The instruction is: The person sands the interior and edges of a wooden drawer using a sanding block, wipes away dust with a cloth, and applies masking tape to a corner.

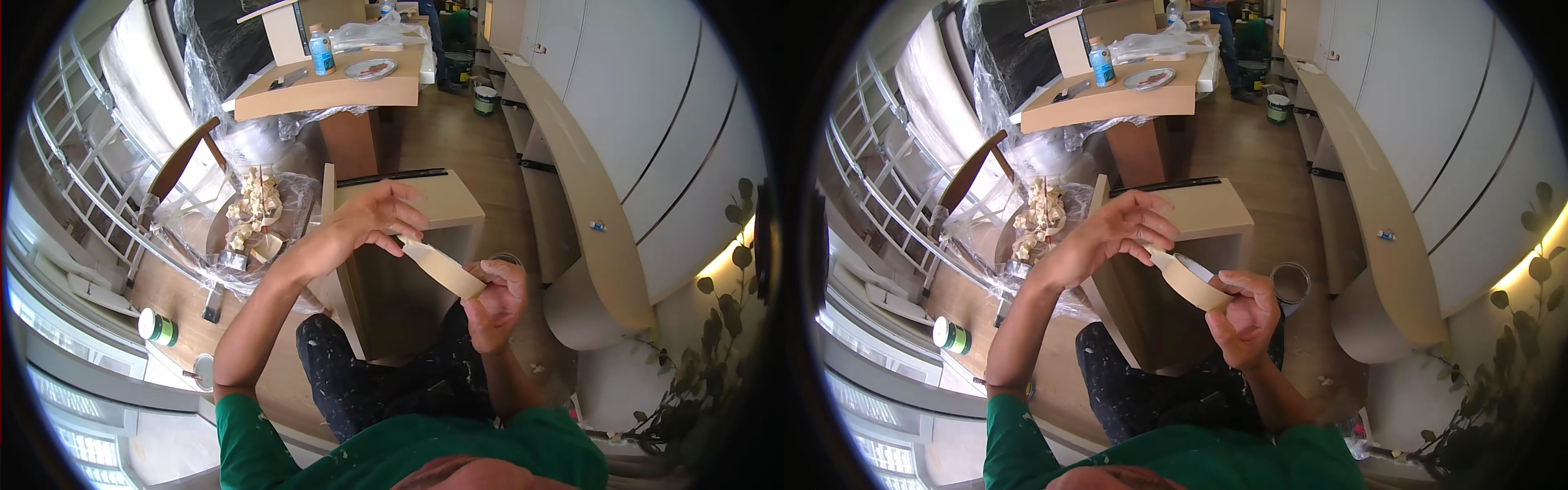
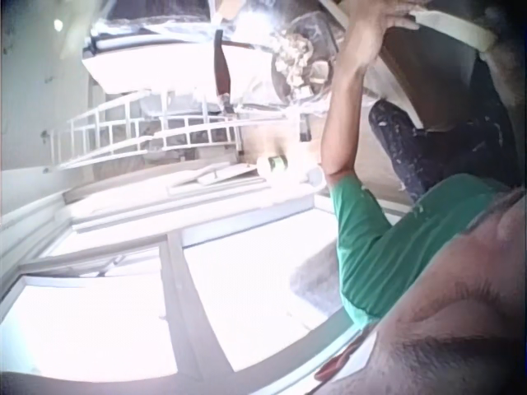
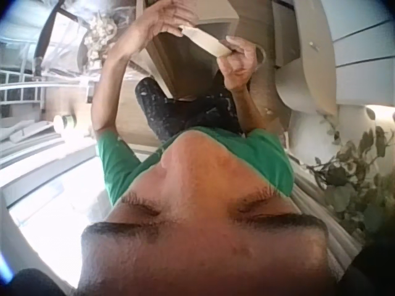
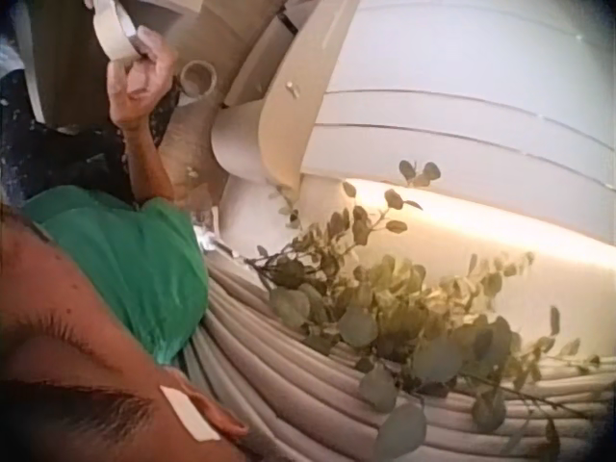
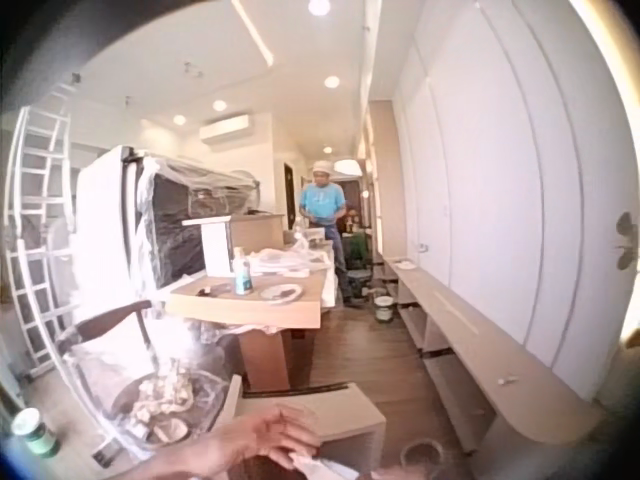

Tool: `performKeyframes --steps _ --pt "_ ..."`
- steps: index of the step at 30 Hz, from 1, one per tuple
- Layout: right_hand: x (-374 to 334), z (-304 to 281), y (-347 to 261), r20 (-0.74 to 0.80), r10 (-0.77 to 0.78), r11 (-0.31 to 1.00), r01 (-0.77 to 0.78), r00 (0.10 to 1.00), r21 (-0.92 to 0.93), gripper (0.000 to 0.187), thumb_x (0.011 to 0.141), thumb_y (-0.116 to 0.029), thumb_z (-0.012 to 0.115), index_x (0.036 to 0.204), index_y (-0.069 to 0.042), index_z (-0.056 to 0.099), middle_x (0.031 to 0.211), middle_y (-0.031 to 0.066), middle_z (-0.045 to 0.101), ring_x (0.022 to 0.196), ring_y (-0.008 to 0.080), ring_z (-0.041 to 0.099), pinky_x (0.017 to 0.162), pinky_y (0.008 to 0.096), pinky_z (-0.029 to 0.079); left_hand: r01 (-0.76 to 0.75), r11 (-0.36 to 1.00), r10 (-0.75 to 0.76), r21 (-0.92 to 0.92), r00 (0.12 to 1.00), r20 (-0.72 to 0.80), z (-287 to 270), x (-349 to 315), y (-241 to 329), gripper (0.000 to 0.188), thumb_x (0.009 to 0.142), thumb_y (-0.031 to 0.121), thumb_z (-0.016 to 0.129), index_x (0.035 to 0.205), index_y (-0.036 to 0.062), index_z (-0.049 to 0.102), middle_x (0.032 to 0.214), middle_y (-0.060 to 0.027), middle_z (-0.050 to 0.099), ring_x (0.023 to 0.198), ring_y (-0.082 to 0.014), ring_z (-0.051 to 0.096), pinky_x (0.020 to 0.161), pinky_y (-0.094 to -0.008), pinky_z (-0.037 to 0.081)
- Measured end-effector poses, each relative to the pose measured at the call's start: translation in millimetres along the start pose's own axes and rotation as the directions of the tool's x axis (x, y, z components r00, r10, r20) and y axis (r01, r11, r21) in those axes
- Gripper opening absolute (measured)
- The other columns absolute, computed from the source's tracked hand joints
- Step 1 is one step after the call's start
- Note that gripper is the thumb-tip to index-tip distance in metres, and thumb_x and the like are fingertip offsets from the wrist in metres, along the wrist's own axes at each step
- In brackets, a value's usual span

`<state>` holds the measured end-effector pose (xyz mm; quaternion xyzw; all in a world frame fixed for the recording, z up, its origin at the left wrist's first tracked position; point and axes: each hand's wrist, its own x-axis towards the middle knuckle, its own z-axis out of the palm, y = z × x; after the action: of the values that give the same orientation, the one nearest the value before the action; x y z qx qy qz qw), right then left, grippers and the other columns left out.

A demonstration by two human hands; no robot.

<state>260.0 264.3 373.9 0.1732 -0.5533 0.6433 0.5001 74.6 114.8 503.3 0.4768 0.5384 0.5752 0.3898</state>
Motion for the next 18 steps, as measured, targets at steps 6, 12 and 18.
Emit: performKeyframes --steps 6,12,18 --pt "6.6 -8.5 -2.2 0.014 -0.108 0.993 0.107 0.994 0.041 0.047 0.084 0.0 0.067 0.127 0.006 0.05 0.101 0.0143 0.058 0.086 0.0188 0.057 0.083 0.0343 0.046 0.108 0.961 -0.121 0.256 0.992 0.037 4.8 2.8 -3.0 0.052 0.106 0.044 0.052 0.132 -0.0007 0.06 0.12 -0.0119 0.067 0.109 -0.0189 0.064 0.083 -0.0315 0.055" --pt "8.7 -23.4 -2.6 0.057 -0.169 0.985 0.167 0.984 0.035 0.047 0.083 0.002 0.066 0.127 0.008 0.05 0.1 0.014 0.056 0.082 0.0193 0.054 0.082 0.0362 0.046 0.087 0.993 -0.092 0.086 0.994 0.057 17.8 13.9 -22.2 0.026 0.098 0.012 0.071 0.12 -0.0002 0.067 0.102 -0.0053 0.072 0.092 -0.0106 0.068 0.079 -0.0262 0.055" --pt "3.3 -39.3 -13.8 0.099 -0.05 0.99 0.063 0.994 -0.128 0.051 0.085 -0.002 0.067 0.131 0.009 0.049 0.104 0.015 0.059 0.088 0.0178 0.056 0.083 0.0333 0.045 -0.004 0.998 0.002 0.057 0.999 0.033 23.3 18.9 -27.6 0.02 0.097 0.004 0.07 0.116 -0.0013 0.069 0.098 -0.0046 0.072 0.087 -0.0097 0.067 0.079 -0.025 0.055"
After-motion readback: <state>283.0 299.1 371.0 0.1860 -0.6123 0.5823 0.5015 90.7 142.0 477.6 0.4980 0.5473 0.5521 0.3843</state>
